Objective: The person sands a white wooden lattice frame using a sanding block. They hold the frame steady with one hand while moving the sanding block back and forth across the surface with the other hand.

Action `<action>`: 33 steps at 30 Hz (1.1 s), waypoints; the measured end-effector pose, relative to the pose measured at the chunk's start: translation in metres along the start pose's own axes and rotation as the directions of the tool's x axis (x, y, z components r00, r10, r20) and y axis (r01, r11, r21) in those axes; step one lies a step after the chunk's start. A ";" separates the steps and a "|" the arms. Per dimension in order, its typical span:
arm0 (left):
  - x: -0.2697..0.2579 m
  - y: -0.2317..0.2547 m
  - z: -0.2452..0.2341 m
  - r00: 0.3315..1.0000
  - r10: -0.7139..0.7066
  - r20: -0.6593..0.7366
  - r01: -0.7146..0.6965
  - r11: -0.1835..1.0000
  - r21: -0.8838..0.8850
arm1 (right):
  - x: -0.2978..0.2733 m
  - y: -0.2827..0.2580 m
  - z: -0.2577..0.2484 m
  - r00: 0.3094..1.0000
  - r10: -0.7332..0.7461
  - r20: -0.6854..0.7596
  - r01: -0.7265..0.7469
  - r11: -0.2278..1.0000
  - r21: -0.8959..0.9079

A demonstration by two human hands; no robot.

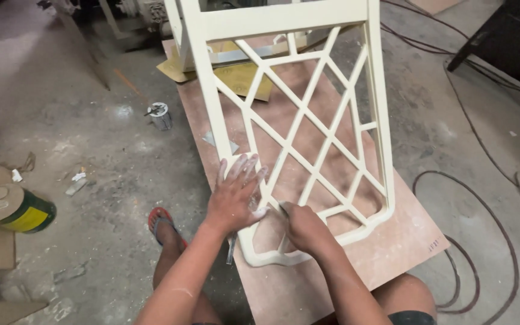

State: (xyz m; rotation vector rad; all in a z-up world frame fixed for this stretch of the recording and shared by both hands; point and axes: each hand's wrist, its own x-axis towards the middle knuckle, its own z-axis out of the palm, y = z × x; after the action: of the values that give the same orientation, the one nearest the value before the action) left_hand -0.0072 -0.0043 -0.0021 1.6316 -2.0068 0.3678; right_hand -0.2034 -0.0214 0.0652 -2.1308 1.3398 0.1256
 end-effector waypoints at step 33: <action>0.020 0.087 -0.025 0.741 0.001 0.672 -0.184 0.962 0.201 | -0.078 0.241 0.096 0.886 0.455 -0.089 0.161 -0.123 0.979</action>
State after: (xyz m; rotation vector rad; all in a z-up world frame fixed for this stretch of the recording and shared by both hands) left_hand -0.0880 0.0129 0.0398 2.0316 -2.6704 0.0636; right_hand -0.4218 0.0192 -0.0888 -0.5182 1.1491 -1.0713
